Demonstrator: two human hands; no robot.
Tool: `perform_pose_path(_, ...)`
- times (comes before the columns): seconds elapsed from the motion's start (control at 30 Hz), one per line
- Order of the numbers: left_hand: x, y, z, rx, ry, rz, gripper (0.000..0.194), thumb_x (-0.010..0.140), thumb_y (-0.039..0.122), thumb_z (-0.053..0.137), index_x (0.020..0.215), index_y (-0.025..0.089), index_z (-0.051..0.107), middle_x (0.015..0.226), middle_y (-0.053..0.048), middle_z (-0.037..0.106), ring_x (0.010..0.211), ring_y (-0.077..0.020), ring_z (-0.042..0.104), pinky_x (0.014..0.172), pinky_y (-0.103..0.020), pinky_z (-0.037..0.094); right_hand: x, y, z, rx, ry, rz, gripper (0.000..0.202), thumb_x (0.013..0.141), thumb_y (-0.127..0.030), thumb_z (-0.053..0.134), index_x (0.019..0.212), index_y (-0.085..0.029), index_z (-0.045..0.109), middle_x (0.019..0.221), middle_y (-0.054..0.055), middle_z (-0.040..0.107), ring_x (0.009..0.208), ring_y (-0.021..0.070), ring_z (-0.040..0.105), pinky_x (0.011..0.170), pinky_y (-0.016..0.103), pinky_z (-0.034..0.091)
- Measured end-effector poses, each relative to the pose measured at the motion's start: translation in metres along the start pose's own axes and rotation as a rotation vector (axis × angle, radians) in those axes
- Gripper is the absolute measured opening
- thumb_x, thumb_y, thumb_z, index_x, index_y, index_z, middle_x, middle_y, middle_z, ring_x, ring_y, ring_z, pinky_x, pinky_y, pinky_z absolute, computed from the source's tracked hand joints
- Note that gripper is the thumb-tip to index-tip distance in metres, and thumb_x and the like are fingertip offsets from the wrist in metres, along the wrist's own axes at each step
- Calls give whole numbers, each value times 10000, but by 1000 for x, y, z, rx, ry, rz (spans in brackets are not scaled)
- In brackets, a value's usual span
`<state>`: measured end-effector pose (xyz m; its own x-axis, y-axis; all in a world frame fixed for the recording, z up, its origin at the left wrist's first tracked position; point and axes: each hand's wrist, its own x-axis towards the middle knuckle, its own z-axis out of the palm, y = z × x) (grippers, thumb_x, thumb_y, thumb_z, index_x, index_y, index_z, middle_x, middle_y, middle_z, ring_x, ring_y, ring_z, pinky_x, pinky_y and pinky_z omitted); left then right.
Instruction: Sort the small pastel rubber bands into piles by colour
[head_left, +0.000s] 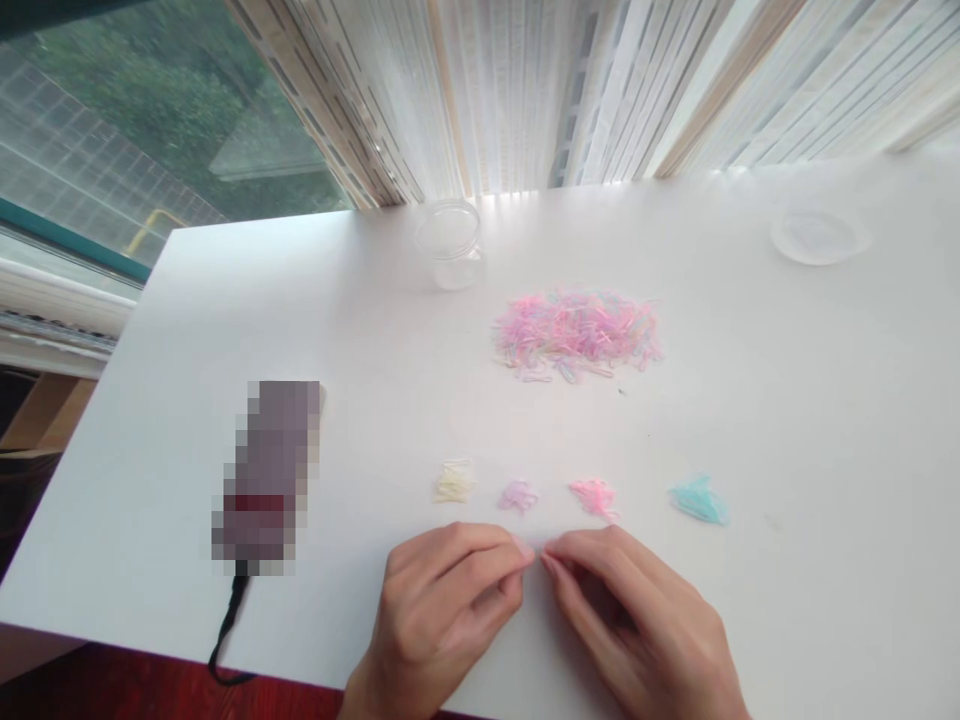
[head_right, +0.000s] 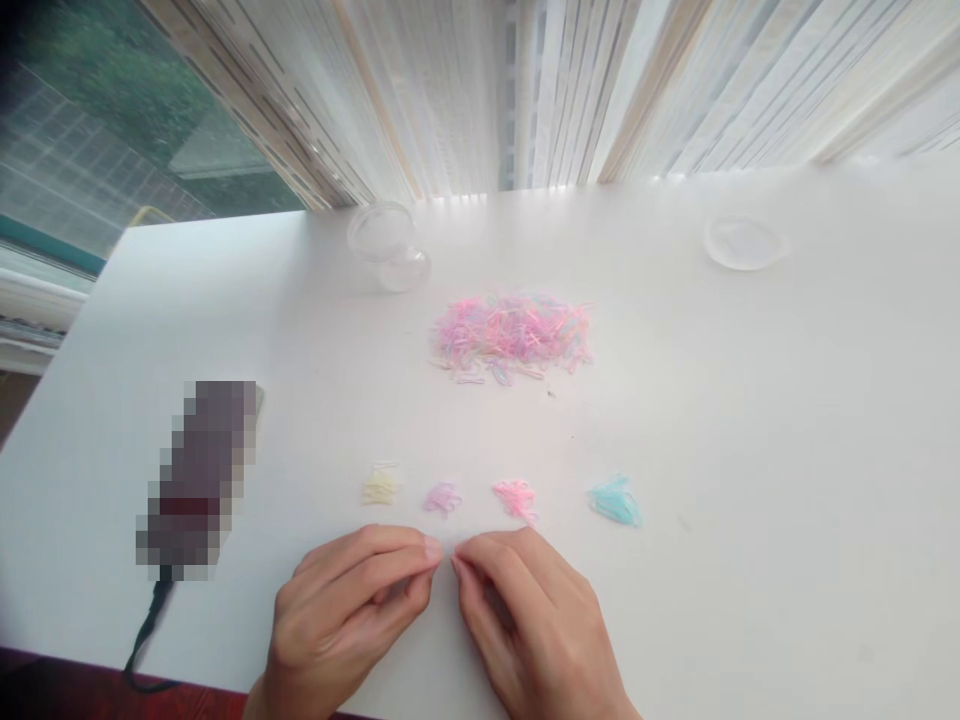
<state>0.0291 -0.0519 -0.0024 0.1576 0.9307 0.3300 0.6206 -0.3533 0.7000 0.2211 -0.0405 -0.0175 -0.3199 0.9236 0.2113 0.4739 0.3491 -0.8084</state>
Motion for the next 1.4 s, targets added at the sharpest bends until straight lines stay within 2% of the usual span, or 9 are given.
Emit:
perform_pose_path(0.17,-1,-1,0,14,2,-44,187,906,9,712,982,179,730,855,-9,776,765,-114,742,758,-197,608,-1,1,0,11,11,28,170,994,-97,571,1059,-246,621,846,12,724,689,146,699,639,239,584)
perform_pose_path(0.47,2,2,1,36,36,-43,147,902,55,743,968,185,721,805,-5,768,702,-122,735,701,-206,620,-3,0,-2,90,35,26,269,978,-50,554,1129,-260,628,915,34,762,751,182,741,671,271,614)
perform_pose_path(0.6,2,3,1,5,38,-27,113,913,83,753,974,174,727,808,-9,771,709,-118,735,692,-195,607,-6,-1,-5,101,16,70,227,990,-77,566,1098,-262,640,887,20,759,719,169,732,658,256,610)
perform_pose_path(0.73,2,7,2,-54,-9,-54,114,913,73,748,960,176,735,806,0,776,667,-109,718,678,-197,596,-9,-1,-12,92,-18,163,148,1008,-158,582,1024,-271,676,851,6,760,680,163,729,622,241,609)
perform_pose_path(0.9,4,15,7,-27,-12,-97,107,919,89,725,960,187,733,801,4,766,504,-84,587,517,-213,506,-15,4,-25,-10,46,169,135,1001,-189,592,1011,-278,694,861,1,774,683,169,747,629,253,622)
perform_pose_path(0.97,4,18,11,-22,-17,-114,100,929,97,711,962,190,723,803,7,760,473,-78,536,504,-220,494,-15,7,-31,-82,88,143,145,992,-171,602,1033,-271,698,871,9,777,696,176,752,663,267,630)
perform_pose_path(1.17,5,26,24,-16,-86,-58,122,940,61,699,990,172,698,841,-12,769,691,-116,711,710,-216,576,-6,10,-35,-209,202,72,167,962,-117,640,1031,-254,706,878,30,769,735,189,745,716,311,624)
perform_pose_path(1.27,8,27,29,55,-88,-37,156,956,58,684,1059,175,693,862,-26,781,744,-140,735,697,-238,571,-3,10,-32,-236,223,77,155,966,-113,648,1029,-246,698,879,36,763,744,188,738,725,317,617)
perform_pose_path(1.4,13,29,36,167,-75,-52,160,972,100,680,1098,195,706,830,-25,775,706,-151,716,668,-265,565,-4,9,-31,-265,256,113,159,979,-114,647,1048,-253,682,866,37,750,728,189,719,713,330,611)
